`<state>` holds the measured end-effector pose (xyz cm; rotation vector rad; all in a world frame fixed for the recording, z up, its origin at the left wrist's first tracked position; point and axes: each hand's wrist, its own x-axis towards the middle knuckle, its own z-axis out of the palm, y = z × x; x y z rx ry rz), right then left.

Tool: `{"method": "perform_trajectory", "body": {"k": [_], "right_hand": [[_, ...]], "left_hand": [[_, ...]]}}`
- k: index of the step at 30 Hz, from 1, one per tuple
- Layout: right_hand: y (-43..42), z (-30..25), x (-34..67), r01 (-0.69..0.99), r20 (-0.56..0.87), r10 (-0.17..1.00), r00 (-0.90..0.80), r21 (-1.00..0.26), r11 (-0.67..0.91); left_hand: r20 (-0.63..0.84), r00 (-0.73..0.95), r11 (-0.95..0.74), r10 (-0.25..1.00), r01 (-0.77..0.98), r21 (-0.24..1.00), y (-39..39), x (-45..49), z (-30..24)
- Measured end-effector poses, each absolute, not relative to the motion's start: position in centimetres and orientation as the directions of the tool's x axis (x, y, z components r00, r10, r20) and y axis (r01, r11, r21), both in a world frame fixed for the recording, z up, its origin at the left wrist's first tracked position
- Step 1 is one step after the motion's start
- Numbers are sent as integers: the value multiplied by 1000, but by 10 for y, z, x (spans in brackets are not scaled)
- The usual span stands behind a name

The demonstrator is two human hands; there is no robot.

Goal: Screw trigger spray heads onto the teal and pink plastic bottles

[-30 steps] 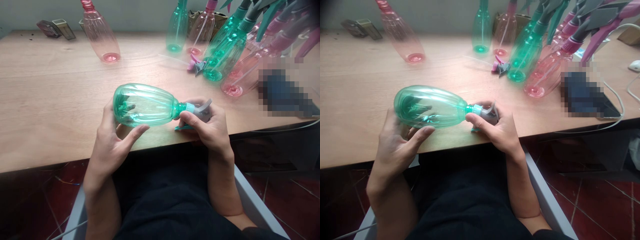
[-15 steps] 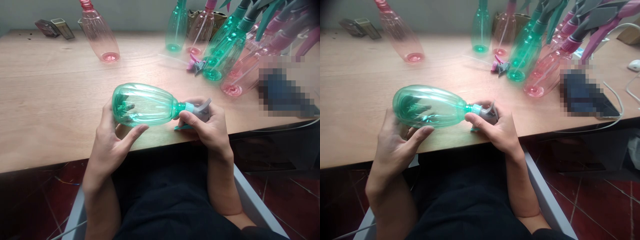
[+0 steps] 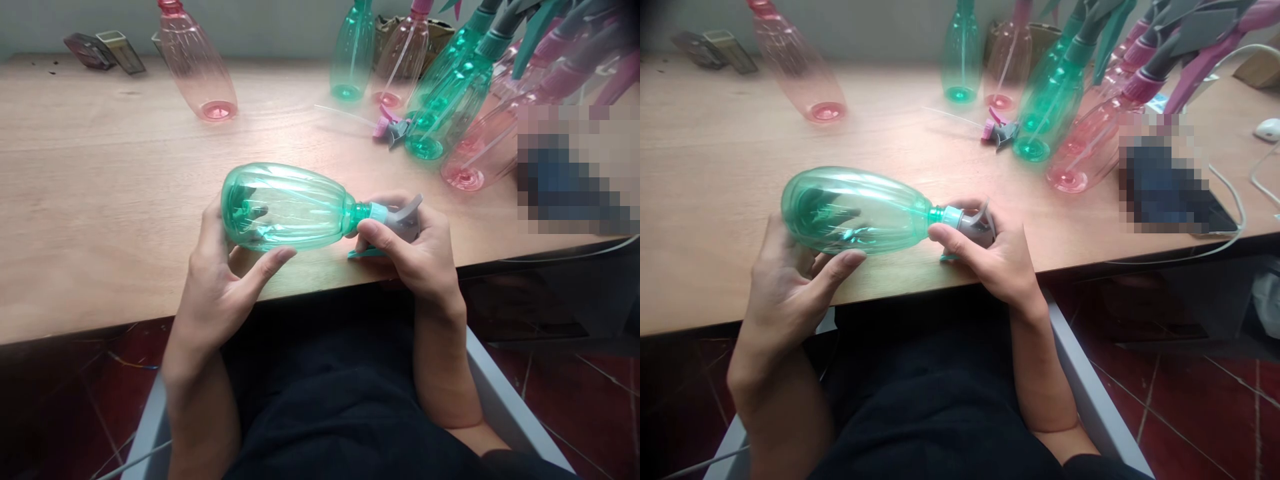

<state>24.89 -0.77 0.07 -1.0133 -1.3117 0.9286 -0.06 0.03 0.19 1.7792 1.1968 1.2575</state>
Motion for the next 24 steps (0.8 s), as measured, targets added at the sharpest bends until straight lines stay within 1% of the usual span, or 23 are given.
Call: {"method": "perform_trajectory", "body": {"k": [4,8,24], "right_hand": [[-8,1,249,32,306,951,54,-952,304],[-8,1,249,40,311,949,51,-950,309],[-8,2,249,13,307,951,46,-952,306]], "left_hand": [[326,112,-345,939,332,878,-2,1,4],[312,108,-330,944,320,888,-3,2,5],[327,110,-345,939,304,888,-2,1,3]]}}
